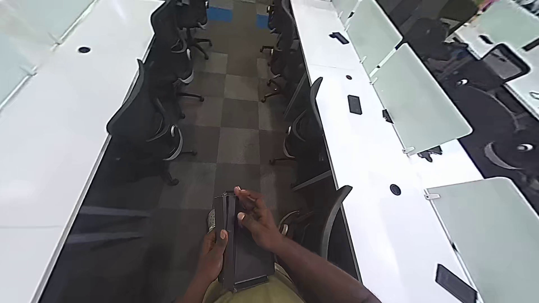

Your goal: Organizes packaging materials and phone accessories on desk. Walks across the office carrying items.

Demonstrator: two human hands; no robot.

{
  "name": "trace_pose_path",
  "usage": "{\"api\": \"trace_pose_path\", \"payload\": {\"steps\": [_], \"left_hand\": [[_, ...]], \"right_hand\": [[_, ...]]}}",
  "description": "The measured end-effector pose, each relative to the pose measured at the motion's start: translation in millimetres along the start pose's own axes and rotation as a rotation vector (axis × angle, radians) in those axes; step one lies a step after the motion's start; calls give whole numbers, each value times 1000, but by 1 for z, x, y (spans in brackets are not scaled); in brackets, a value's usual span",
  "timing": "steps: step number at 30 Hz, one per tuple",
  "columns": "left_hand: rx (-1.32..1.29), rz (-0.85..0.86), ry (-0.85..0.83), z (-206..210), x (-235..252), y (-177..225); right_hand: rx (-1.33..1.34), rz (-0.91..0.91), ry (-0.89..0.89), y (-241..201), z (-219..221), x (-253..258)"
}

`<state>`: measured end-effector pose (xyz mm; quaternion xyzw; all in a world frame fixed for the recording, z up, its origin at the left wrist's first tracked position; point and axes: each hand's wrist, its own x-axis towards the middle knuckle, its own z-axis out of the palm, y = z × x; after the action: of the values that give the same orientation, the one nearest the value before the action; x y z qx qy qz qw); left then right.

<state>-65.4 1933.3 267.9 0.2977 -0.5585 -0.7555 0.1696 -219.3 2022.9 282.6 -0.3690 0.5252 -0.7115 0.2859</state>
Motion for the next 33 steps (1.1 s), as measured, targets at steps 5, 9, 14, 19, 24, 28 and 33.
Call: {"api": "trace_pose_path", "payload": {"steps": [5,9,14,19,24,28,33], "left_hand": [[-58,-33,-76,-31,101,27],[-7,-107,-120,-59,173,58],[-11,-292,-199,-68,245,84],[131,-335,-299,-44,310,99],[123,-221,-483,-12,385,102],[109,-246,-491,28,446,121],[72,-157,-282,84,518,149]], "right_hand": [[-535,-173,-70,29,15,65],[-918,-122,252,50,15,108],[-323,621,586,44,-6,161],[-160,642,633,49,-34,205],[-118,579,728,67,-96,254],[89,535,724,73,-147,306],[-64,272,555,63,-218,388]]}}
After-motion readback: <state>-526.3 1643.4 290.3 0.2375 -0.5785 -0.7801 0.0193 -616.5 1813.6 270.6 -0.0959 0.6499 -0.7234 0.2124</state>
